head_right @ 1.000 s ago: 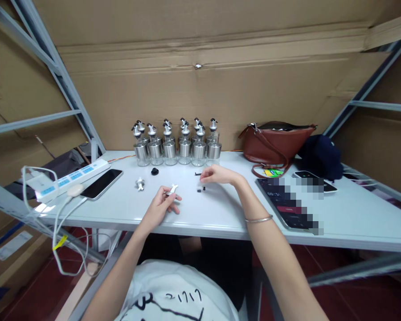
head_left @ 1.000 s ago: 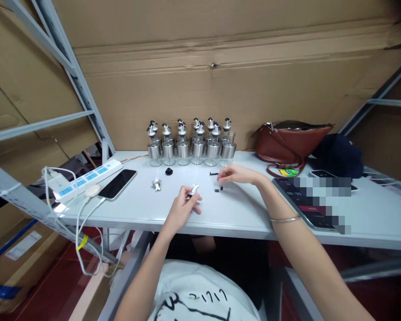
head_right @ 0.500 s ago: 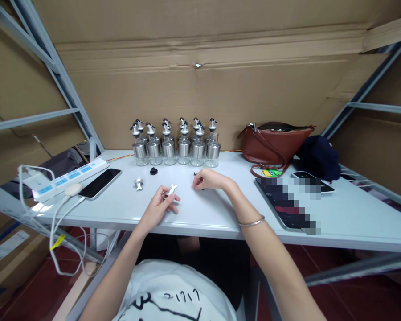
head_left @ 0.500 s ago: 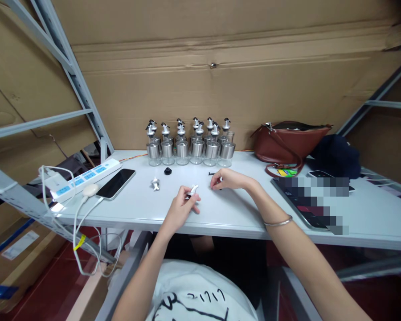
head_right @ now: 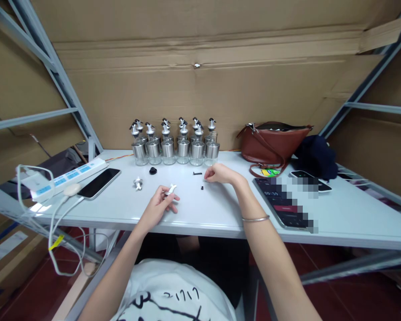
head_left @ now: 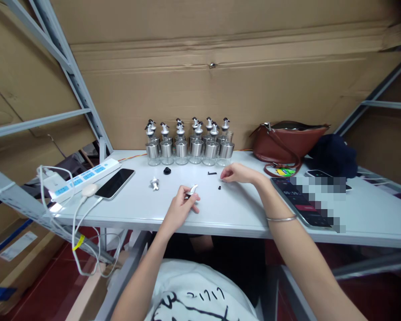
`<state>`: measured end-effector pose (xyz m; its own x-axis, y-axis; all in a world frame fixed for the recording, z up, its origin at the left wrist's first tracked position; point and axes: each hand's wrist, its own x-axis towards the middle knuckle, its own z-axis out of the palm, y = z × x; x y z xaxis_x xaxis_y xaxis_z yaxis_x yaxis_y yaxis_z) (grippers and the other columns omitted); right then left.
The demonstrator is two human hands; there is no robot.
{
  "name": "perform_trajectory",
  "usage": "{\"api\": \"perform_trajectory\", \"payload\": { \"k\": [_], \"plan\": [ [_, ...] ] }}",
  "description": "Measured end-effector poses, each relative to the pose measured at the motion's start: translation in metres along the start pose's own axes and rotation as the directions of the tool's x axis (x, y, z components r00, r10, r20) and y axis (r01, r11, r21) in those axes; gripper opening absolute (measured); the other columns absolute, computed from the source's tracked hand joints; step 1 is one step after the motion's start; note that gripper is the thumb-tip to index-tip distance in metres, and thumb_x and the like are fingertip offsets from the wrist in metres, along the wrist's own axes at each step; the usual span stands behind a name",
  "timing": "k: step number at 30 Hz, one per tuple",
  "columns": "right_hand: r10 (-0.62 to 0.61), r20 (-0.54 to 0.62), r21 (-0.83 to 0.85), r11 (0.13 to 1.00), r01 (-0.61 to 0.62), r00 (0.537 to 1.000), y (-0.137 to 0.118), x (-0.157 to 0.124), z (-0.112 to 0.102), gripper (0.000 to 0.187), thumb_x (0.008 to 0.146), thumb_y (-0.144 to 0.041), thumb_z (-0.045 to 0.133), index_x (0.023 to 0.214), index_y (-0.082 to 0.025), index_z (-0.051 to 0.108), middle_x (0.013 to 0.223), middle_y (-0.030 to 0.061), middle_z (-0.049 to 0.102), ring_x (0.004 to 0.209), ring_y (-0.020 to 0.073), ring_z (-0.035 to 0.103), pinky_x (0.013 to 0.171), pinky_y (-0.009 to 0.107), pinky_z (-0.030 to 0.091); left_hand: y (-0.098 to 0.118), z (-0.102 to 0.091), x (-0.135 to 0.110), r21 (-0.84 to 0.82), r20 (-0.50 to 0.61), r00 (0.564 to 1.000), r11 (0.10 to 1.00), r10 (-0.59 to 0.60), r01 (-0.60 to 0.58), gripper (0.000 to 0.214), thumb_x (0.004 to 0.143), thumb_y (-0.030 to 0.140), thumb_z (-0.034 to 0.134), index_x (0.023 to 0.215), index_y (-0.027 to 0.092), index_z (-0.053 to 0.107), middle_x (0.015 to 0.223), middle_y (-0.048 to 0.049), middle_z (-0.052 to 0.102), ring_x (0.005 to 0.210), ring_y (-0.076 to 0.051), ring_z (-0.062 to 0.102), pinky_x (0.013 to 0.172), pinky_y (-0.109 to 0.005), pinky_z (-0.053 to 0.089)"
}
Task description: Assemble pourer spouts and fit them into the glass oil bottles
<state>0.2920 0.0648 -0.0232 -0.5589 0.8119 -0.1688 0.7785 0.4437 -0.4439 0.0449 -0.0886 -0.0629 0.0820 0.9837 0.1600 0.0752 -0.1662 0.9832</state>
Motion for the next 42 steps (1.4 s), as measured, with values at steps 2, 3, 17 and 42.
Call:
{"api": "perform_trajectory", "payload": {
  "k": [2,3,17,42],
  "plan": [
    [0.011,0.012,0.014,1.0,-0.011,1.0,0.0,0.001,0.001,0.023,0.093,-0.032,0.059,0.107,-0.014,0.063,0.109,0.0052,0.064,0.091,0.0203,0.064,0.078,0.036,0.056,0.0,0.0,0.0,0.002,-0.002,1.0,1.0,-0.001,0.001,0.02,0.088,0.039,0.055,0.088,0.021,0.045,0.087,0.0004,0.068,0.056,-0.01,0.065,0.061,-0.026,0.04],
    [0.016,0.021,0.022,1.0,-0.016,1.0,0.0,0.001,0.001,0.023,0.093,-0.032,0.059,0.107,-0.015,0.063,0.109,0.0052,0.064,0.091,0.0203,0.064,0.078,0.036,0.056,0.0,0.0,0.0,0.003,-0.002,1.0,1.0,-0.002,0.002,0.021,0.088,0.039,0.055,0.088,0.021,0.045,0.087,0.0003,0.068,0.056,-0.01,0.065,0.061,-0.026,0.04],
    [-0.08,0.193,0.219,0.975,0.037,0.978,0.0,0.002,0.008,0.021,0.093,-0.03,0.06,0.106,-0.014,0.062,0.103,0.0053,0.065,0.085,0.0171,0.065,0.074,0.035,0.056,0.0,0.0,0.0,0.01,-0.004,1.0,1.0,-0.002,0.002,0.02,0.088,0.039,0.056,0.087,0.021,0.045,0.087,0.0003,0.069,0.057,-0.011,0.065,0.061,-0.026,0.041],
    [-0.21,0.222,0.209,0.964,0.164,0.952,-0.024,-0.003,0.007,0.02,0.092,-0.03,0.061,0.102,-0.013,0.064,0.096,0.0037,0.067,0.08,0.0161,0.065,0.073,0.034,0.055,0.003,0.0,-0.001,0.014,-0.011,1.0,1.0,-0.012,0.012,0.02,0.086,0.039,0.057,0.087,0.021,0.047,0.087,-0.0001,0.069,0.058,-0.011,0.065,0.058,-0.025,0.04]
  ]
}}
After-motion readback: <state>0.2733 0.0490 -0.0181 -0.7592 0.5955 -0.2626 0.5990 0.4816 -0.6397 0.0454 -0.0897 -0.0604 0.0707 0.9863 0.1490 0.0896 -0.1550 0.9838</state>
